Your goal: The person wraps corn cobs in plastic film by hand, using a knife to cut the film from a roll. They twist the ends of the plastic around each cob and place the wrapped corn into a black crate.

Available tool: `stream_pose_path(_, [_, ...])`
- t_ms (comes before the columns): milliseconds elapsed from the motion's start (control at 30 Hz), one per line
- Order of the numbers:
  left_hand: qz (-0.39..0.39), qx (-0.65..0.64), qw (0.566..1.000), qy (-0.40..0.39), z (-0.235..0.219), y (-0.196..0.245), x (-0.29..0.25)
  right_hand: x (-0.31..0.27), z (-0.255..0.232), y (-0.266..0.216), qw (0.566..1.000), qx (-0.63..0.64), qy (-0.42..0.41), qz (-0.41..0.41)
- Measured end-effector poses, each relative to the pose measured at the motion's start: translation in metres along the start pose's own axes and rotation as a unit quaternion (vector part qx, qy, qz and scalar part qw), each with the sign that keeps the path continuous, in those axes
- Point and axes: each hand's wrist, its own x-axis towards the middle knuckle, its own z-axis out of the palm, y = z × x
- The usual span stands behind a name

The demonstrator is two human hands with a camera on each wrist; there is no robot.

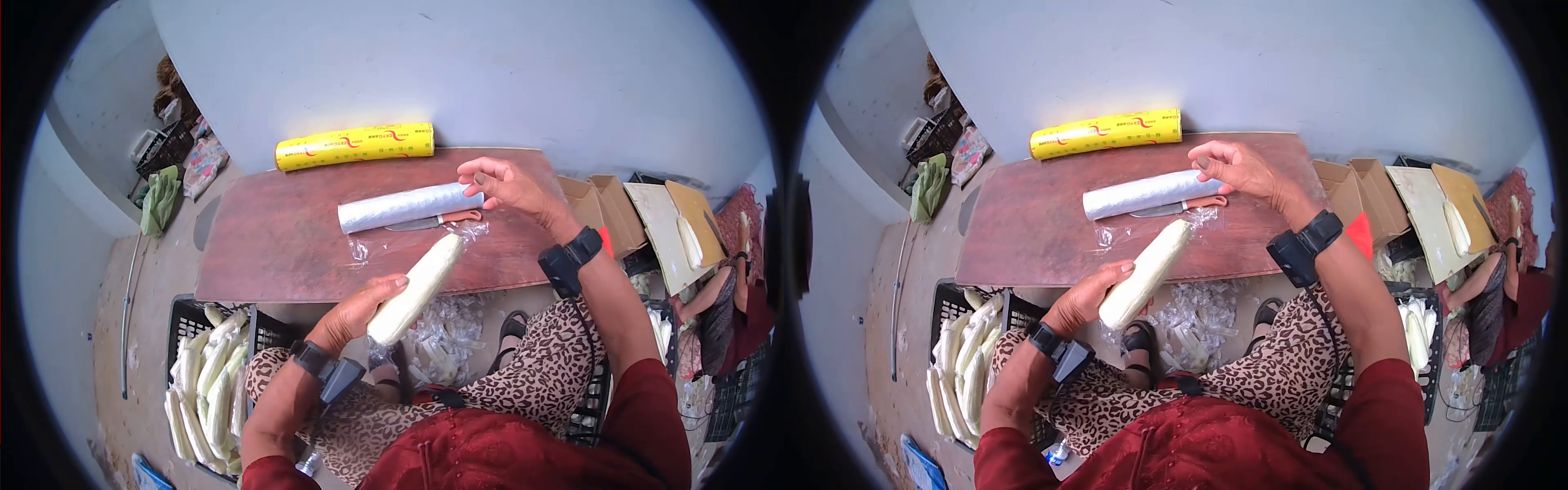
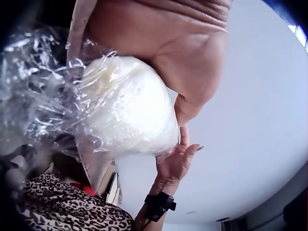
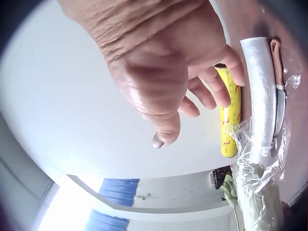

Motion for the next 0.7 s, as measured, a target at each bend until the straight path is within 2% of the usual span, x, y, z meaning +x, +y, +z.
stream_pose_path(67, [0.010,0.001,1.000,0.003,0.005,0.011,-0.005,-0.025,0.006,-0.013,0.993,0.107,-0.040,-0.013])
stream_pose_path(167, [0.030,-0.006,0.999,-0.021,0.006,0.014,-0.012,-0.041,0.014,-0.013,0.984,0.141,-0.107,-0.005])
stream_pose_path(300, [0.050,-0.097,0.992,-0.069,0.009,0.002,-0.004,-0.050,0.030,-0.011,0.970,0.212,-0.119,0.028])
stream_pose_path(400, [0.049,-0.116,0.989,-0.078,0.016,0.000,-0.001,-0.054,0.038,-0.014,0.974,0.214,-0.068,0.028])
stream_pose_path(500, [0.044,-0.136,0.986,-0.090,0.020,0.000,0.000,-0.050,0.032,-0.007,0.984,0.171,-0.052,0.006])
stream_pose_path(567, [0.033,-0.179,0.977,-0.111,0.021,-0.004,0.000,-0.048,0.025,-0.006,0.987,0.152,-0.047,-0.028])
stream_pose_path(667, [0.034,-0.159,0.980,-0.115,0.033,0.001,-0.005,-0.051,0.018,-0.015,0.990,0.109,-0.039,-0.077])
stream_pose_path(700, [0.014,-0.137,0.987,-0.082,0.044,0.010,-0.012,-0.054,0.016,-0.022,0.991,0.092,-0.036,-0.093])
